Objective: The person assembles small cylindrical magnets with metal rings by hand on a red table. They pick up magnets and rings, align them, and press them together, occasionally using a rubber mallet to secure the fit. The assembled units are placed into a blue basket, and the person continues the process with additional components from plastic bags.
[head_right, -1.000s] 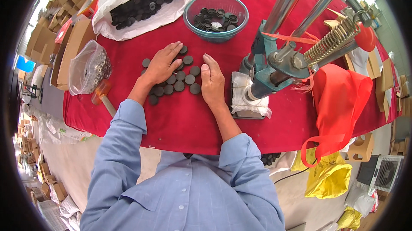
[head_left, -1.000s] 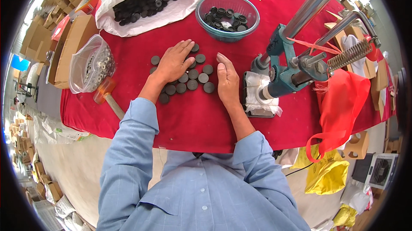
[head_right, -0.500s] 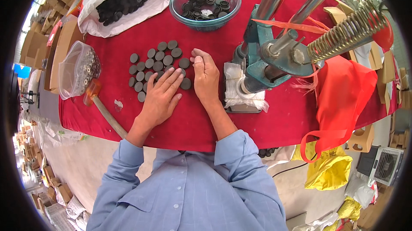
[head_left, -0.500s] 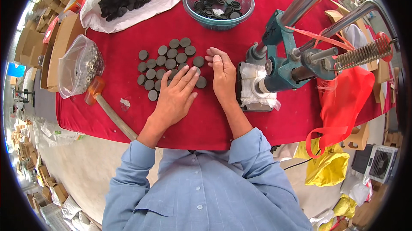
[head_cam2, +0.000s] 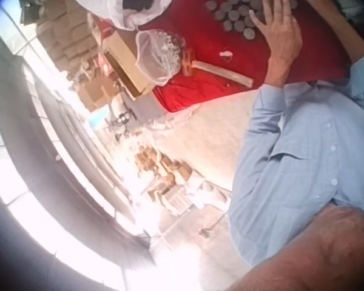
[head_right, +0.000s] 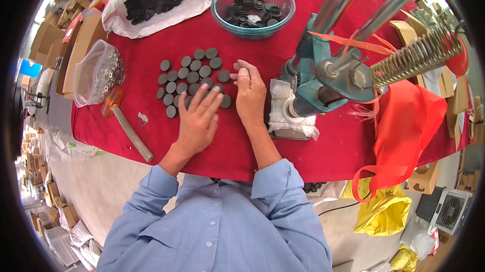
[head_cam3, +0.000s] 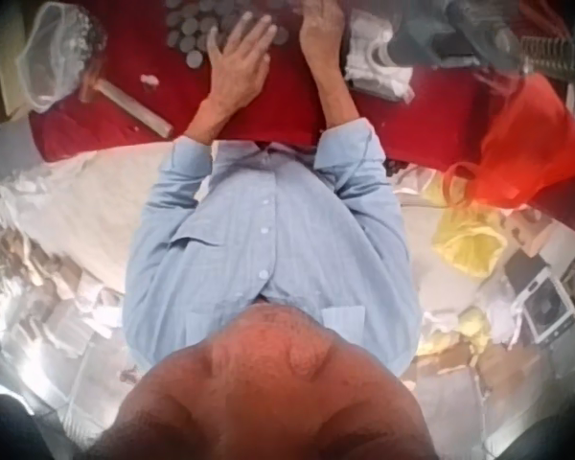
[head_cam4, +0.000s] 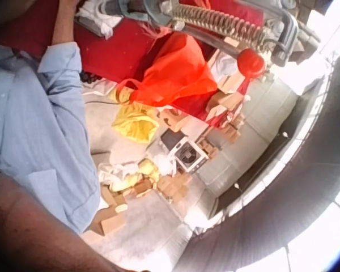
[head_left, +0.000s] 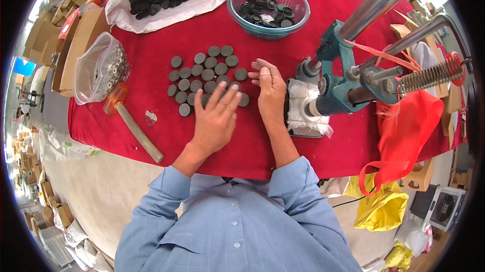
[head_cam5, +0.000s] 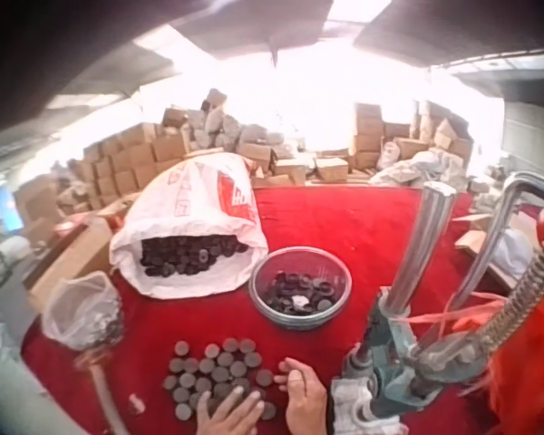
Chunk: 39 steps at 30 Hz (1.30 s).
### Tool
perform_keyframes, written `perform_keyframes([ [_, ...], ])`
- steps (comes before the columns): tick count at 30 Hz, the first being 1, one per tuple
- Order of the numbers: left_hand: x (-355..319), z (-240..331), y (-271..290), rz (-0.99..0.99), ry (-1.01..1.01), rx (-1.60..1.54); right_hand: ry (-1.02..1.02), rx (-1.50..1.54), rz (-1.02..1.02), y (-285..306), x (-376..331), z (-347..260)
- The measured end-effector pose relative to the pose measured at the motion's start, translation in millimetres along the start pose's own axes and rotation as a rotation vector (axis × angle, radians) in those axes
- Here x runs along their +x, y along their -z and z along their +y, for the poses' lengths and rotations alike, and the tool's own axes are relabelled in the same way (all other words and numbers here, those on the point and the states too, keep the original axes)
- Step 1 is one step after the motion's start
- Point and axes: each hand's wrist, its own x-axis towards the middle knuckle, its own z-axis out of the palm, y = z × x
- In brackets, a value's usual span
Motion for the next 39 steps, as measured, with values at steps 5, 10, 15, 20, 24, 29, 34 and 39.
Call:
perform_keyframes([
  [5, -14.9, 32.3, 1.8, -0.093, 0.036, 0.006, -0.016, -0.007, -0.015, 4.6, 0.0, -2.0],
  [10, -19.7, 37.8, 3.0, -0.111, 0.091, 0.020, -0.027, -0.037, -0.033, 3.5, -3.3, -3.7],
  [15, -20.5, 35.6, 4.0, -0.091, 0.114, -0.061, -0.031, -0.025, -0.031, 2.9, 0.0, -4.2],
  [20, -33.7, 19.4, 14.9, 0.001, 0.269, 0.026, -0.020, -0.030, -0.046, 5.2, 1.5, -6.6],
  [24, -46.4, 8.4, 19.4, -0.089, 0.303, 0.153, -0.027, -0.041, -0.068, 2.6, 0.0, -7.9],
  [29, -51.6, 9.4, 16.7, -0.106, 0.310, 0.157, -0.026, -0.080, -0.083, 3.8, -2.7, -5.9],
  [34, -50.7, 9.4, 18.2, -0.089, 0.305, 0.127, -0.029, -0.056, -0.071, 3.9, 0.2, -4.9],
  [39, -64.3, 3.3, 30.4, 0.067, 0.410, 0.080, -0.020, -0.053, -0.077, 4.1, 1.3, -3.3],
])
